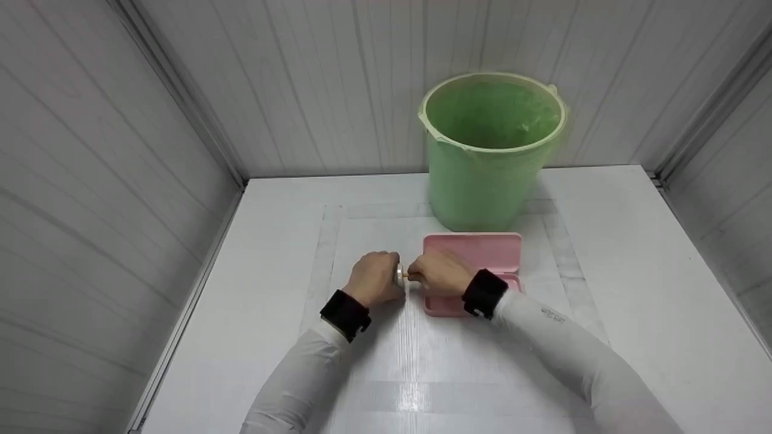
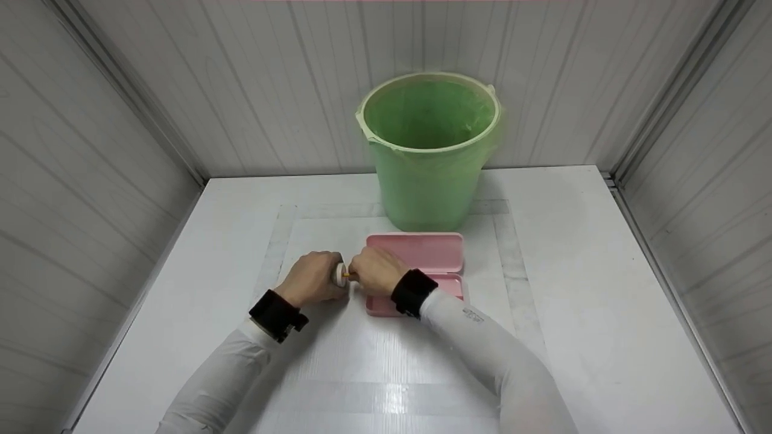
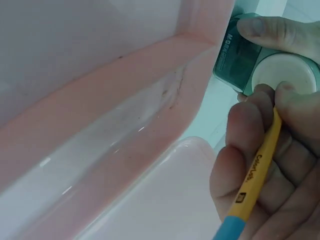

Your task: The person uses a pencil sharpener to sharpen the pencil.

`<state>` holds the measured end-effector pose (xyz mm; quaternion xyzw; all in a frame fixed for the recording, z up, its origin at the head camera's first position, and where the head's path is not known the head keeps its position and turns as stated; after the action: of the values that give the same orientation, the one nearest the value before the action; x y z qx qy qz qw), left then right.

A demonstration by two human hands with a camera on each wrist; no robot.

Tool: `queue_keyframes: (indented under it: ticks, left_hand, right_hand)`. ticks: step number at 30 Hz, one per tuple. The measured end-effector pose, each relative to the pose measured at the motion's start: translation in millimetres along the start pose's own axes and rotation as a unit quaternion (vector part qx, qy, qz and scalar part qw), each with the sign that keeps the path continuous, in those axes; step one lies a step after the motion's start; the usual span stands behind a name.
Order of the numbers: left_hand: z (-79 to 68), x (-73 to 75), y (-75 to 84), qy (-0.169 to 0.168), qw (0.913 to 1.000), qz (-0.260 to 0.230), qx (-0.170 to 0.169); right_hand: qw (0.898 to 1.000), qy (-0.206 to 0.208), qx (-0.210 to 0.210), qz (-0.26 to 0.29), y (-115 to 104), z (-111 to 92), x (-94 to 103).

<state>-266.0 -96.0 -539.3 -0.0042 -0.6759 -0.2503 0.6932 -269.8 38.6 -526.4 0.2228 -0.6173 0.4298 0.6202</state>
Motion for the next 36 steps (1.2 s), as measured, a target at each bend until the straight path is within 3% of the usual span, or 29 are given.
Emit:
queue_keyframes:
  ticks: [5, 12, 23, 30, 36]
  left_hand:
    - [3.0, -0.4, 2.2, 0.001, 0.9999, 0.011, 0.0]
    - [3.3, 2.9, -1.5, 0.012, 0.9997, 0.018, 0.009]
    - [3.8, -0.1, 1.6, 0.003, 0.9999, 0.012, 0.005]
    - [2.0, -0.3, 3.3, 0.007, 0.9999, 0.008, -0.013]
    - [1.2, 1.1, 2.1, 0.013, 0.9998, 0.011, -0.008]
  right_hand:
    - [1.0, 0.027, -0.005, 0.0, 0.2, -4.3, 1.9]
    - [0.996, 0.056, -0.03, -0.057, -7.7, 0.3, -1.3]
    - [0.995, 0.037, -0.018, -0.089, -7.6, -0.9, -0.1]
    - [0.998, 0.015, -0.023, -0.049, -3.6, -0.1, -0.4]
    - [0.999, -0.005, -0.036, -0.028, 0.0, 0.2, -0.1]
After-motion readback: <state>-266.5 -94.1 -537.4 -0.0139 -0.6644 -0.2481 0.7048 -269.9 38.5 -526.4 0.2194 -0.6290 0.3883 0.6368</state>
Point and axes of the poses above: each hand's wrist, its own z-axis towards the middle knuckle, its own x-axis out of the back of the hand, y = z × x, the point moved 6 cm from there along z, towards the middle knuckle, and after that the axes turned 4 degrees about x, right-handed, at the moved point
